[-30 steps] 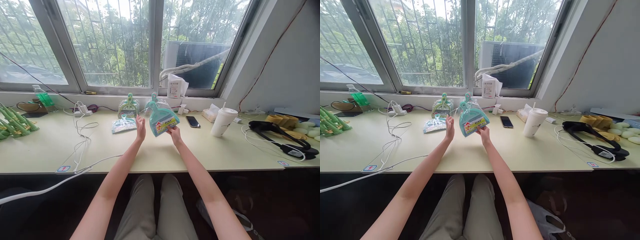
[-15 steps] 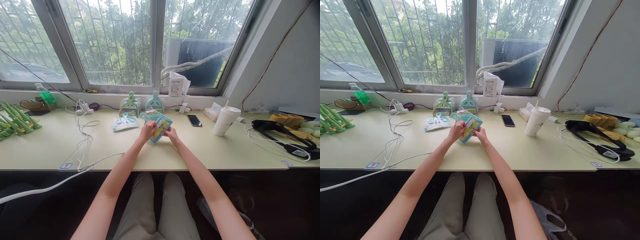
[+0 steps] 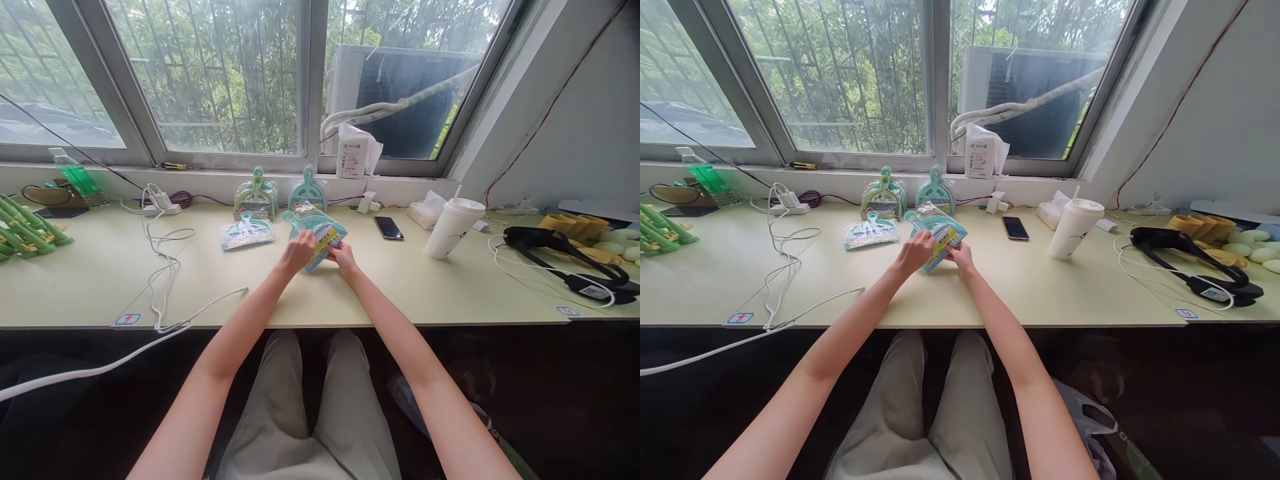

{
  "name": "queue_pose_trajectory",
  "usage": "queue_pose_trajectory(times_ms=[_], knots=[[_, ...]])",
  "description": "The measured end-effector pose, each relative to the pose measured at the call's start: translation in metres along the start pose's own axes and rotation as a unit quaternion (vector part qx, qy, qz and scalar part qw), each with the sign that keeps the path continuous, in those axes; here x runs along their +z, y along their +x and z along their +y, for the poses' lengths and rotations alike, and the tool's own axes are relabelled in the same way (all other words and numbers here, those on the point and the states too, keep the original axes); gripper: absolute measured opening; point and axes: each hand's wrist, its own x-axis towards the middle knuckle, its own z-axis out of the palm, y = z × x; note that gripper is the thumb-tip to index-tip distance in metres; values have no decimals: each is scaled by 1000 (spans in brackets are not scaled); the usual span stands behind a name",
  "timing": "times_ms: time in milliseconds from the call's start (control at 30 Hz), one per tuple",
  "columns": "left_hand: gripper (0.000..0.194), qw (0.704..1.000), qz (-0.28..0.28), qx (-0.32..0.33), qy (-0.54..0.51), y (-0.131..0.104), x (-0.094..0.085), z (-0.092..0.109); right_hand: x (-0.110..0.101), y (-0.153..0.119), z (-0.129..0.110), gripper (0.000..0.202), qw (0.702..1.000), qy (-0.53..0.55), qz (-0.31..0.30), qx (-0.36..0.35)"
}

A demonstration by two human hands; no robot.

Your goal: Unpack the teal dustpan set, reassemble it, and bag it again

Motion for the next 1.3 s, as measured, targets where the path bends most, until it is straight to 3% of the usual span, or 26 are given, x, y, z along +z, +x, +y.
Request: queue_pose_trajectory(times_ms=[233,400,600,767,967,1300], knots=[[43,996,49,-33,-64,-4,7,8,-2,3,-4,18,1000,18,11,-4],[46,991,85,-11,-99,-5,12,9,-4,3,-7,16,999,44,4,-20],[42,999,32,36,23,-3,13,11,-9,5,-9,14,998,56,19,-15],[45,984,-6,112,137,-4,8,13,-9,3,-8,22,999,4,-18,-32],[53,987,19,81,138,-4,6,11,-4,-3,-6,34,992,-61,-105,-44],[52,993,37,75,89,-2,6,11,-2,1,-2,35,993,-77,-73,-52]])
